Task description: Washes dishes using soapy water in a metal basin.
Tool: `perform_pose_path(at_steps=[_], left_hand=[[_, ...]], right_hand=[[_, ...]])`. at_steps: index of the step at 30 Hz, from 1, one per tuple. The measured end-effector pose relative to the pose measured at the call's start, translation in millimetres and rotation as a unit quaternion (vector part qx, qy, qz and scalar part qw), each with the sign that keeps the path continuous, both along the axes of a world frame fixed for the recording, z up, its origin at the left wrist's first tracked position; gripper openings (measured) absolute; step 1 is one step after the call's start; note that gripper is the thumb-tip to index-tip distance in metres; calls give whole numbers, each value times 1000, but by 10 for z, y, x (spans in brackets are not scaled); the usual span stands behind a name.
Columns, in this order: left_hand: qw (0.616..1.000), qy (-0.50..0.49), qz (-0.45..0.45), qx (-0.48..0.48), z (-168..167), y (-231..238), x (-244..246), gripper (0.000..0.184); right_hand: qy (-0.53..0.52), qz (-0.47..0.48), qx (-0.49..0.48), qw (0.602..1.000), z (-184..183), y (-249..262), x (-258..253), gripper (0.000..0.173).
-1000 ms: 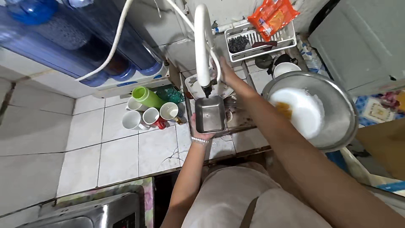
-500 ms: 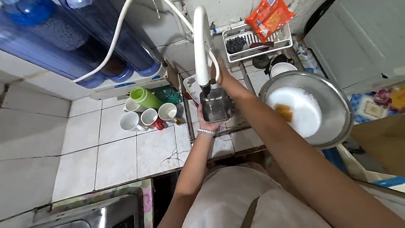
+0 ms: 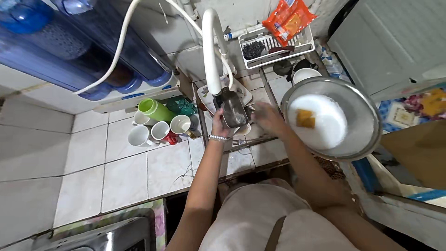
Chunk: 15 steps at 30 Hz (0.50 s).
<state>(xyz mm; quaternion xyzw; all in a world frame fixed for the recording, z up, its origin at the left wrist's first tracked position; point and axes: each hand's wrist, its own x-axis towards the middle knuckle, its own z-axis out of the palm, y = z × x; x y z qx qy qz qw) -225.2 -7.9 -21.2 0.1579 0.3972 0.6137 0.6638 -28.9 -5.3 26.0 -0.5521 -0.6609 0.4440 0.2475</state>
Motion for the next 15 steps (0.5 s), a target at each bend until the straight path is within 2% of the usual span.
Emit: perform_pose_path(at_steps=[2, 4, 6, 9, 12, 15], left_hand=[[997, 44, -7, -66, 71, -30, 120, 26], [993, 85, -6, -86, 37, -90, 225, 30], [986, 135, -4, -94, 27, -161, 284, 51], [969, 219, 6, -113, 110, -266, 319, 70], [968, 226, 27, -104, 115, -302, 285, 62], [975, 164, 78, -128, 110, -260, 262, 48]], right_hand=[[-13, 56, -9, 998, 42, -241, -184, 52], [13, 75, -27, 997, -3, -430, -407, 43], [63, 11, -29, 998, -77, -569, -588, 33], [162, -107, 13, 981, -198, -671, -691, 30], [198, -165, -19, 966, -145, -622, -643, 34], [175, -174, -50, 968, -82, -525, -611, 36]])
